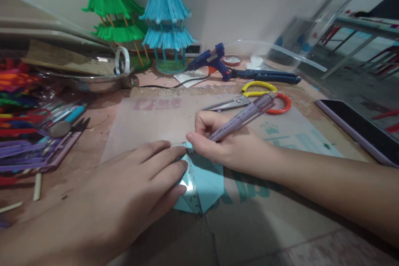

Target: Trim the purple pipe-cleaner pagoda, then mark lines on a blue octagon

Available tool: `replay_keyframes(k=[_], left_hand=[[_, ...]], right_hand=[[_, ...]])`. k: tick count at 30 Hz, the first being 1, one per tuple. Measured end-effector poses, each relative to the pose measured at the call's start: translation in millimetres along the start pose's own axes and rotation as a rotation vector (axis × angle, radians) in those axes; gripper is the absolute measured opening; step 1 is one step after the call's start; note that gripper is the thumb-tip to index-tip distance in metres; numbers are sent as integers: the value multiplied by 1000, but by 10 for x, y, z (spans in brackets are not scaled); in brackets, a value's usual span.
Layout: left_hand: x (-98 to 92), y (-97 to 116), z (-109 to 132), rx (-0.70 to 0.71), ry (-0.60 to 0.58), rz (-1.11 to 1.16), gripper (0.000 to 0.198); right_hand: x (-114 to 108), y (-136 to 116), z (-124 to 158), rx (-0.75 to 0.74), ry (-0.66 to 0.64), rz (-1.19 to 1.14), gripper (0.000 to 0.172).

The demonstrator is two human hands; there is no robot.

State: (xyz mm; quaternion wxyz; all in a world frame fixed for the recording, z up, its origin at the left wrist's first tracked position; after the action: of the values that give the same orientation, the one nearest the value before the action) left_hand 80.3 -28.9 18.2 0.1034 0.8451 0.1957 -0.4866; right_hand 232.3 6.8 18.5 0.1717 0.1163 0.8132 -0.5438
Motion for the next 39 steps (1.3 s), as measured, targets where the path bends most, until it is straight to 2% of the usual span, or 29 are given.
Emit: replay_keyframes(k=[4, 9, 16, 24, 39], left_hand=[[-10, 2, 18, -13, 4, -17, 31], [-5, -8, 35, -30, -3, -46, 32], [4, -20, 39, -43, -8, -44, 30], [-1, 4, 5, -26, 25, -11, 30], [-24, 21, 0, -30, 43, 22, 29]], right_hand=[[-4, 1, 10, 9, 1, -4, 26], [-56, 28, 8, 40, 100, 17, 29], [-20, 7, -1, 10, 52, 24, 27], [-43, 37, -8, 26, 120, 31, 28], [-20, 35, -22, 49, 94, 41, 28]])
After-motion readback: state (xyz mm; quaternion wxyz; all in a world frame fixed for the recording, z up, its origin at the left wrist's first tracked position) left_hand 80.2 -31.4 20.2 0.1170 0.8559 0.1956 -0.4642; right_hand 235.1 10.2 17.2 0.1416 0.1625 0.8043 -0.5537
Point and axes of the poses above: each hand's wrist, its own z-axis away from the middle knuckle, its own x-axis out of the palm, y = z × x, the point moved 5 cm from there along -z, towards the middle knuckle, and after that the axes turned 15 degrees about y, right-handed, at the moved point
